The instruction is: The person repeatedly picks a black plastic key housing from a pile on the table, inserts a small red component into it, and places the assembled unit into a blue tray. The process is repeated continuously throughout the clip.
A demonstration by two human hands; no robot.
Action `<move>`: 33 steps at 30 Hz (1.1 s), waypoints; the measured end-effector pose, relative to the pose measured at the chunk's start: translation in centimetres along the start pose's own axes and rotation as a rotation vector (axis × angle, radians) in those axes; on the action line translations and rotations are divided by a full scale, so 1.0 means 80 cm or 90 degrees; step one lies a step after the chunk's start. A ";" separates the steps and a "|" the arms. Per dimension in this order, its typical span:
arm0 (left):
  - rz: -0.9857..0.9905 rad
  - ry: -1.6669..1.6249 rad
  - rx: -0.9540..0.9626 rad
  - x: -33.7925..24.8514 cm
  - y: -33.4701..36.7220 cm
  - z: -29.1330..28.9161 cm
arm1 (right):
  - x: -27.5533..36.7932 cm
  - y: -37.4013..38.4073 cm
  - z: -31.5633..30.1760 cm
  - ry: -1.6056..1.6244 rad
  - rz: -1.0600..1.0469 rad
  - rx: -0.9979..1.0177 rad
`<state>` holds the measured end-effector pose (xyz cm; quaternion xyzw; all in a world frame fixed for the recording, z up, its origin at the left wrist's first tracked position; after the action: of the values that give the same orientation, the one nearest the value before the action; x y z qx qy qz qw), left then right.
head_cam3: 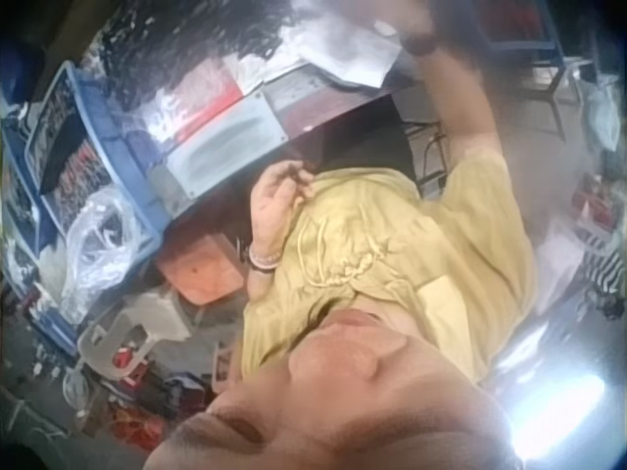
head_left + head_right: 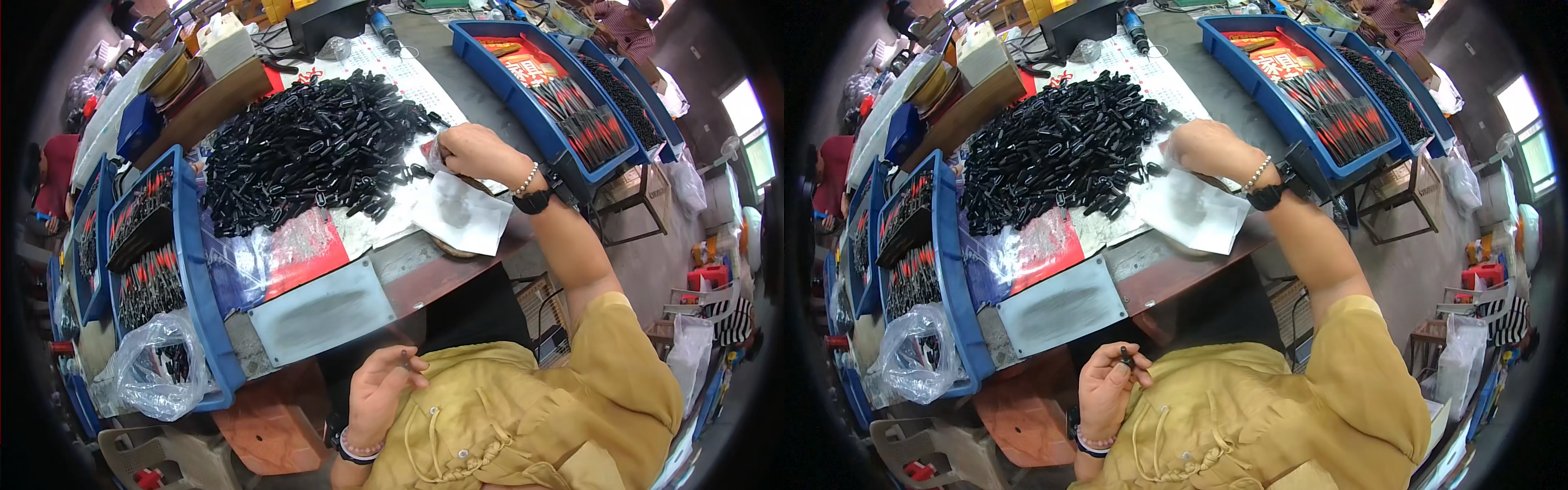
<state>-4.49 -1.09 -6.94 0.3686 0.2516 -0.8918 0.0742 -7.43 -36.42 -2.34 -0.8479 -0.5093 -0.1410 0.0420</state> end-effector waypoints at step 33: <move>-0.055 0.006 0.056 0.004 0.035 0.042 | -0.037 -0.017 -0.004 0.441 0.133 -0.195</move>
<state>-5.91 -5.19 -6.24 0.3646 0.2282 -0.9026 0.0182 -9.96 -38.37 -3.00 -0.7938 -0.3491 -0.4882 0.0985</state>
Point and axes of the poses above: each hand's wrist, its own y-axis towards the middle knuckle, its own z-axis out of the palm, x = y × z, the point moved 4 cm from there along y, towards the middle knuckle, and after that the axes turned 5 degrees about -x, right-handed, at the moved point
